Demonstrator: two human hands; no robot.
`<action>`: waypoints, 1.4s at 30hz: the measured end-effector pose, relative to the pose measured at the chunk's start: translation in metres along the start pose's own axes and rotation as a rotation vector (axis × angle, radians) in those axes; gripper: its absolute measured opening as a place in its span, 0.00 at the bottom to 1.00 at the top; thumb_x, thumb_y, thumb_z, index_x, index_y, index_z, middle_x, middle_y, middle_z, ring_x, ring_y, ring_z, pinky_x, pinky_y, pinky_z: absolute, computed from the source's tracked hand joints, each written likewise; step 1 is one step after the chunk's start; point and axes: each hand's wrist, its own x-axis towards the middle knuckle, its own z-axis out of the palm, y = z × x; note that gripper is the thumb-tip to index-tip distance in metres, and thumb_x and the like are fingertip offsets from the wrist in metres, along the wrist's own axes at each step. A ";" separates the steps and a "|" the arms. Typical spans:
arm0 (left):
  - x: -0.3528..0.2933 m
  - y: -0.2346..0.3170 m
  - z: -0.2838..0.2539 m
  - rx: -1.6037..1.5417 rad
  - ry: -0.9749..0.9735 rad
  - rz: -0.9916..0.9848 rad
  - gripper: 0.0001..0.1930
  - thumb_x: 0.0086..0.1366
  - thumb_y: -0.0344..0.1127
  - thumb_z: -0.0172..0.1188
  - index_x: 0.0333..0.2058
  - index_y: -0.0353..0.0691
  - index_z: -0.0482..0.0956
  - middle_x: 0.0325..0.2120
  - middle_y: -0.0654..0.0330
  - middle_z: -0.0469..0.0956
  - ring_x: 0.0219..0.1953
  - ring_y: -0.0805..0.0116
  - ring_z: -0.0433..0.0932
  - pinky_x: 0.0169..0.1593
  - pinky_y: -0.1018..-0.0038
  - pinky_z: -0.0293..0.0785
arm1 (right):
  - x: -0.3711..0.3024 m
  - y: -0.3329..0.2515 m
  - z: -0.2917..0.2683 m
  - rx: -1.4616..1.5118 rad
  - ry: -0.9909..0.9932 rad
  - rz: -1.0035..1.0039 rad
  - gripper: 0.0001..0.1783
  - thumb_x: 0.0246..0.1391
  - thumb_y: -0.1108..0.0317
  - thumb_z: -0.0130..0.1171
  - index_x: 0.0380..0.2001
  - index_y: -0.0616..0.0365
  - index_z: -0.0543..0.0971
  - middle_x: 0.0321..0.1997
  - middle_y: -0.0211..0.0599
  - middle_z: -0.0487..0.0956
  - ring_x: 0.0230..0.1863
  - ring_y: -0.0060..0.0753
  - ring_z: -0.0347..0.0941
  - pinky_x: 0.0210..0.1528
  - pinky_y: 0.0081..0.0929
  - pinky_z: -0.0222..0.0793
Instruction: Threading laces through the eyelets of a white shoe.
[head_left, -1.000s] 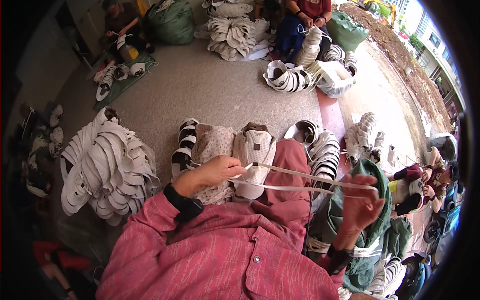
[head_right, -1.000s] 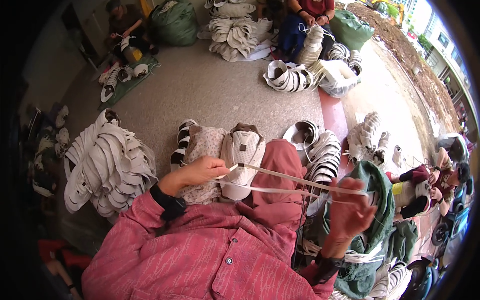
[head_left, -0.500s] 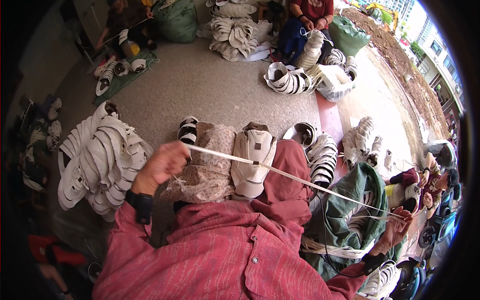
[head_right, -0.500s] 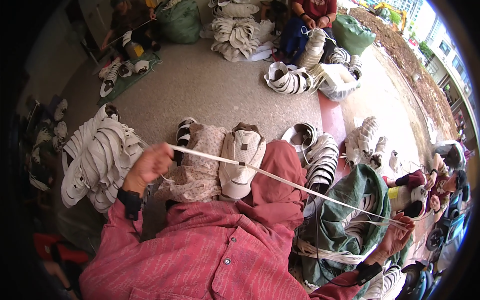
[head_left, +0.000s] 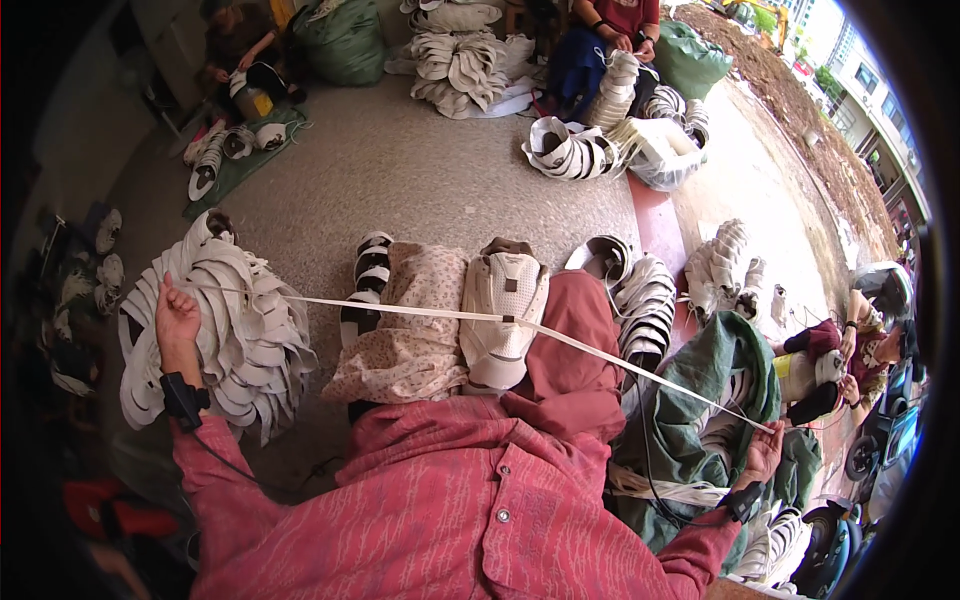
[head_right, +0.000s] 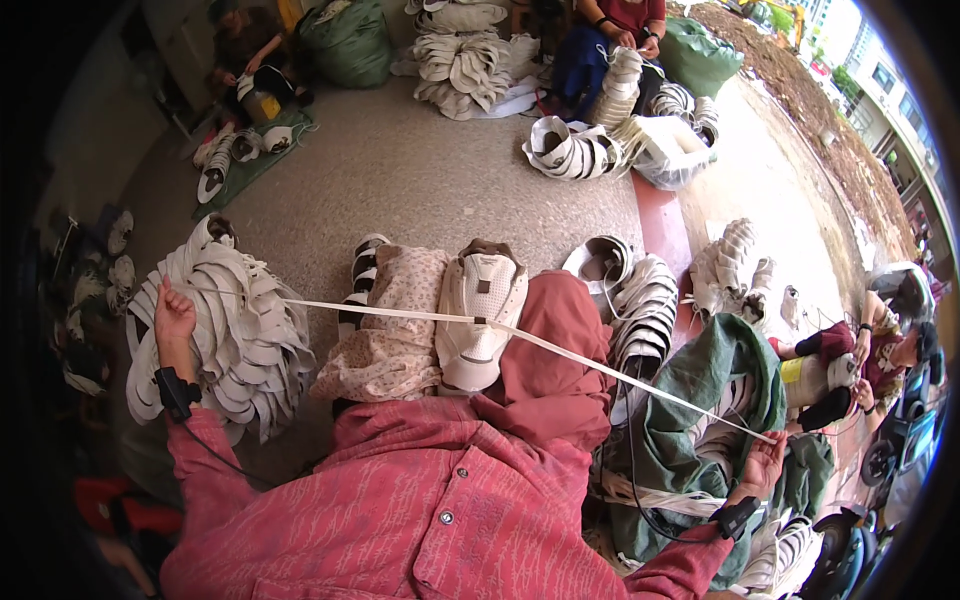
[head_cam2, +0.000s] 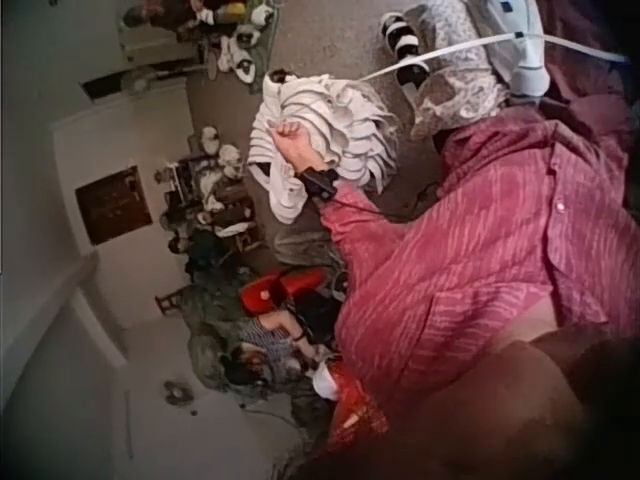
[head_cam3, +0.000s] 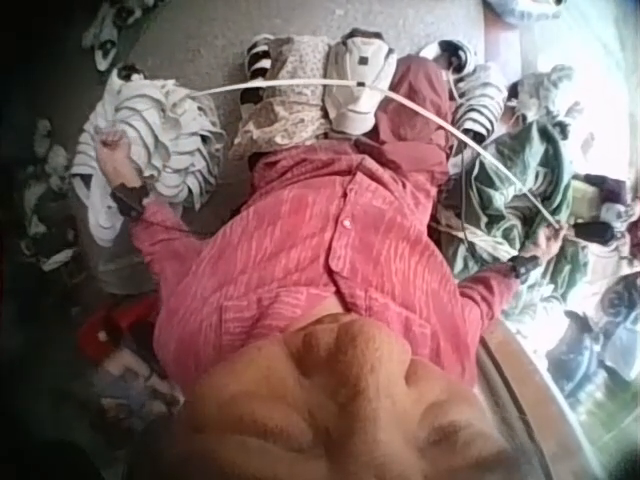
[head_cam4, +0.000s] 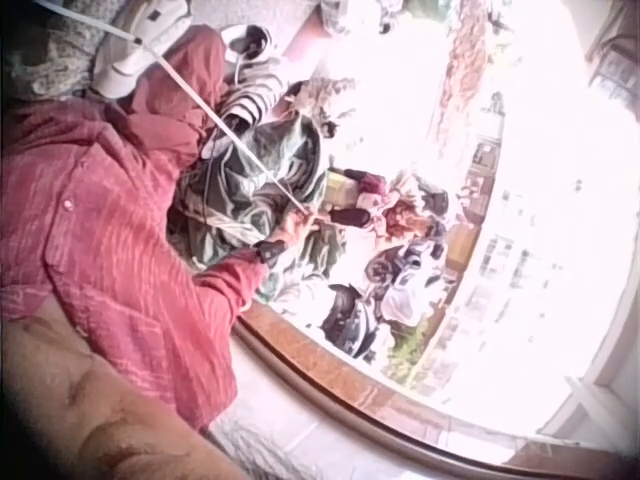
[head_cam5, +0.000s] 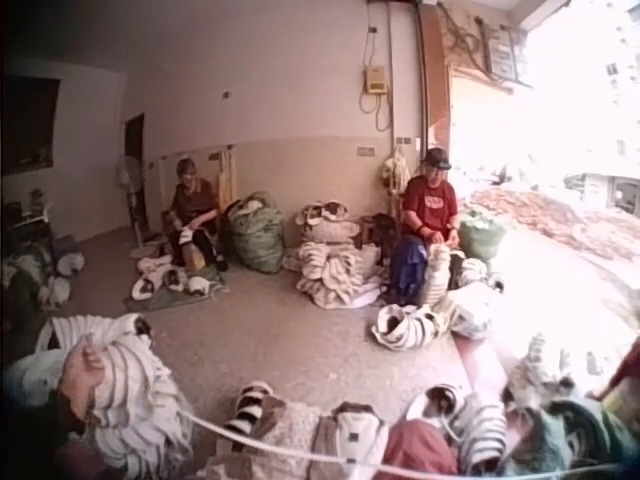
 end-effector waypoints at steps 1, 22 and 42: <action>0.006 0.009 -0.025 0.113 0.100 0.016 0.15 0.69 0.47 0.53 0.49 0.48 0.75 0.18 0.73 0.65 0.18 0.80 0.63 0.23 0.81 0.61 | 0.020 -0.003 0.003 -0.027 0.115 -0.014 0.15 0.61 0.73 0.51 0.50 0.64 0.75 0.50 0.45 0.78 0.51 0.41 0.75 0.57 0.38 0.68; -0.121 -0.198 0.225 1.062 -0.532 -0.118 0.12 0.64 0.45 0.59 0.38 0.45 0.82 0.26 0.70 0.76 0.25 0.84 0.71 0.23 0.88 0.61 | -0.003 0.329 0.337 -0.876 -0.181 0.138 0.07 0.57 0.71 0.60 0.36 0.63 0.80 0.31 0.35 0.82 0.29 0.23 0.77 0.30 0.16 0.69; -0.194 -0.370 0.259 1.416 -1.426 0.372 0.05 0.55 0.30 0.56 0.30 0.36 0.78 0.30 0.53 0.76 0.39 0.54 0.76 0.45 0.64 0.71 | -0.057 0.432 0.345 -1.555 -0.709 0.274 0.12 0.52 0.62 0.54 0.29 0.60 0.79 0.24 0.47 0.79 0.28 0.45 0.77 0.32 0.36 0.70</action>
